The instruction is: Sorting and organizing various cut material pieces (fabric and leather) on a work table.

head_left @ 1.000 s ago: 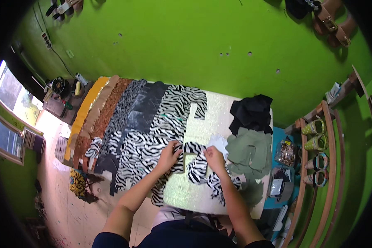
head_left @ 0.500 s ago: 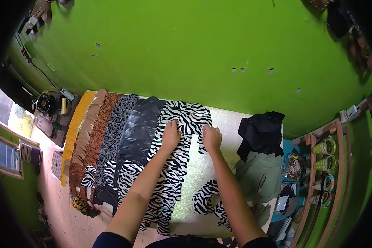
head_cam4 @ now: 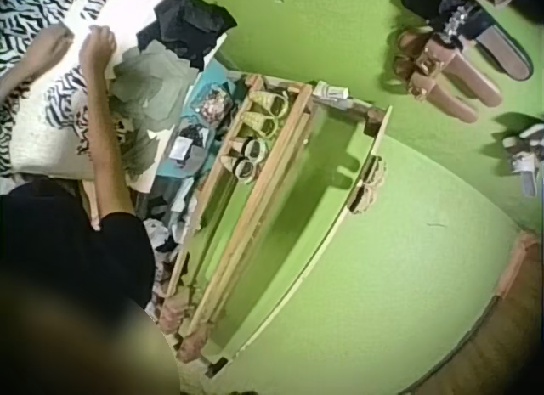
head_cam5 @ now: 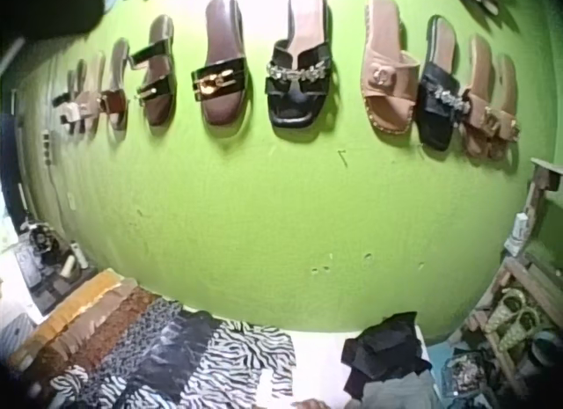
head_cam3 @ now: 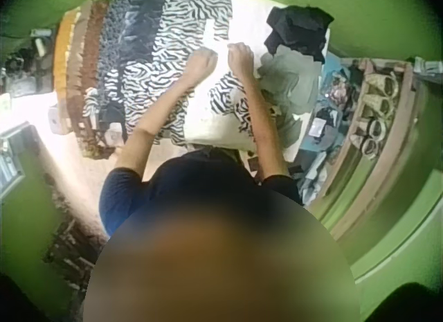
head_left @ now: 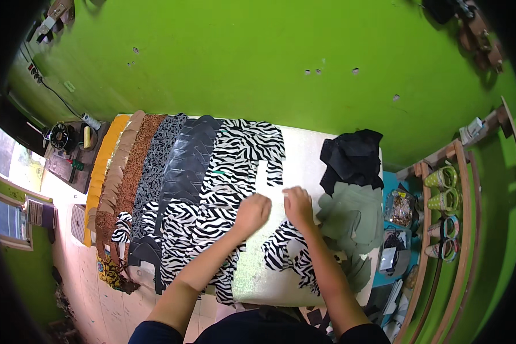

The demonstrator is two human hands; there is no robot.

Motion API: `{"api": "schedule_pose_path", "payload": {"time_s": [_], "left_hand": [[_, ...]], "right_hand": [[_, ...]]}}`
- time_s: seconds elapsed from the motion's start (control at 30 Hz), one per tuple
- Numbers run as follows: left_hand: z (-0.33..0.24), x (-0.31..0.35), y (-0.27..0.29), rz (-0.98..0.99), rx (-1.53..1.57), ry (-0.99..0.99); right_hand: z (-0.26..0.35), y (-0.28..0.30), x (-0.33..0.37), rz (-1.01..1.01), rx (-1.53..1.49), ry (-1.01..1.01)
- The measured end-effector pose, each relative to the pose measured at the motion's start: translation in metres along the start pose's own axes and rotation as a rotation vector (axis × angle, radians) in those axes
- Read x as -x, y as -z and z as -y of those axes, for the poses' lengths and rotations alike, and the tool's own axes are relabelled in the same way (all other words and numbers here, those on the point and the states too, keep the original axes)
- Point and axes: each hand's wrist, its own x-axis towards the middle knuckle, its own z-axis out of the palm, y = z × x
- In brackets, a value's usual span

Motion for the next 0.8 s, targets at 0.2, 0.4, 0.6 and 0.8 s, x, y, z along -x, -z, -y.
{"api": "schedule_pose_path", "payload": {"time_s": [0.2, 0.4, 0.6, 0.8], "left_hand": [[-0.042, 0.061, -0.038, 0.108, -0.076, -0.145], [-0.057, 0.073, -0.047, 0.036, -0.202, -0.197], [-0.071, 0.087, -0.039, -0.041, -0.225, -0.193], [-0.112, 0.115, -0.003, -0.195, -0.069, -0.268]], "right_hand": [[0.012, 0.045, 0.087, 0.201, 0.117, 0.129], [0.004, 0.051, 0.102, 0.124, 0.252, 0.222], [0.013, 0.073, 0.115, 0.156, 0.077, 0.152], [0.041, 0.116, 0.134, 0.005, -0.032, 0.253]]}}
